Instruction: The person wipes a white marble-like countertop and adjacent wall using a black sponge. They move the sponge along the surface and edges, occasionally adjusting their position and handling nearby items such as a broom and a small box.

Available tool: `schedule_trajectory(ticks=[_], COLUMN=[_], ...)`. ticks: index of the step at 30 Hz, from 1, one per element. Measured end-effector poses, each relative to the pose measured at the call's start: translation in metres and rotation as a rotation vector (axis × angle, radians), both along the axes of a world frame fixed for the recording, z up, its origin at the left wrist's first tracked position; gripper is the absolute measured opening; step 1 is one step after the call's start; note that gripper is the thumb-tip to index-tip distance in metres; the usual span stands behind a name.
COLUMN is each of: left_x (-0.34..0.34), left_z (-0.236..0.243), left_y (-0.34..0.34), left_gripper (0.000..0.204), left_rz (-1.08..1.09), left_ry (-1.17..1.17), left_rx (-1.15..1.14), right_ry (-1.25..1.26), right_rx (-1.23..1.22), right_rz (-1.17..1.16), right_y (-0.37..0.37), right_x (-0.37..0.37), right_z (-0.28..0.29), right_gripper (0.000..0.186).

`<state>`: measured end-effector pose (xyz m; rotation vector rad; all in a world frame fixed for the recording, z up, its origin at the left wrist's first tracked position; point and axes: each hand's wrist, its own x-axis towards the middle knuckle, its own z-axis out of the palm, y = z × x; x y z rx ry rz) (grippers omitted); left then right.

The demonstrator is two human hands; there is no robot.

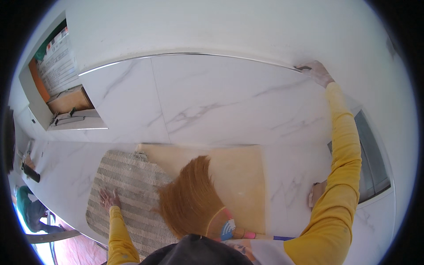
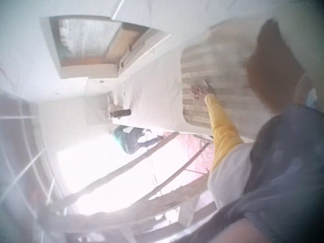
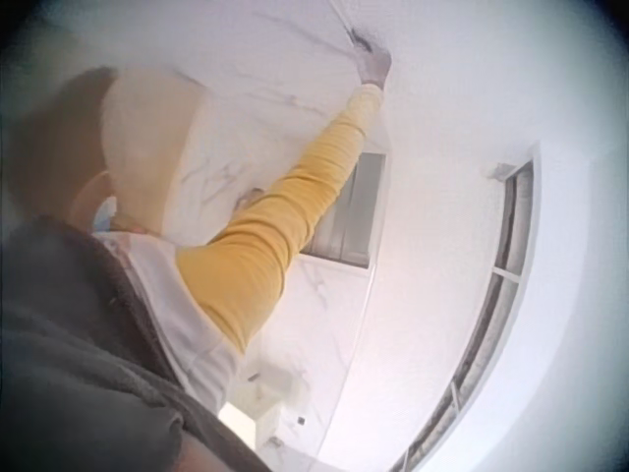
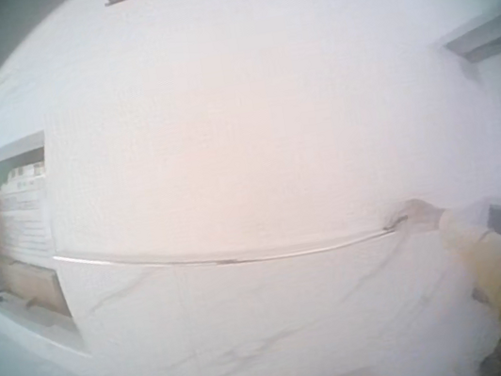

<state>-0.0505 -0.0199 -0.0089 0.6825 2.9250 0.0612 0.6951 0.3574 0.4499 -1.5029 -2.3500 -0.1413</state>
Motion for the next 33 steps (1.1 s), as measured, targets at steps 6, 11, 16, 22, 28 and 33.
schedule_trajectory(ticks=[6,11,16,22,28,33], left_x=[-0.003,-0.012,-0.009,-0.024,-0.026,-0.024], left_z=[-0.003,0.001,0.015,-0.001,-0.005,-0.004], left_y=[0.002,-0.012,-0.009,-0.017,-0.017,-0.021], left_gripper=[0.075,0.075,0.077,0.079,0.079,0.080], left_rz=[-0.009,0.015,-0.018,-0.037,-0.050,-0.034], left_ry=[-0.013,-0.036,-0.113,-0.138,-0.168,-0.164], left_rx=[-0.067,-0.023,0.016,0.091,0.115,0.111], right_ry=[-0.076,-0.188,-0.120,-0.191,-0.184,-0.361], right_rx=[0.269,0.456,0.500,0.436,0.465,0.349], right_rz=[0.036,0.109,0.271,0.428,0.387,0.399], right_y=[0.021,-0.016,-0.025,-0.029,-0.024,-0.030], right_x=[-0.077,-0.318,-0.510,-0.727,-0.817,-0.774], right_z=[-0.027,-0.033,-0.038,-0.015,0.000,0.003], right_gripper=[0.028,0.029,0.030,0.030,0.039,0.028])
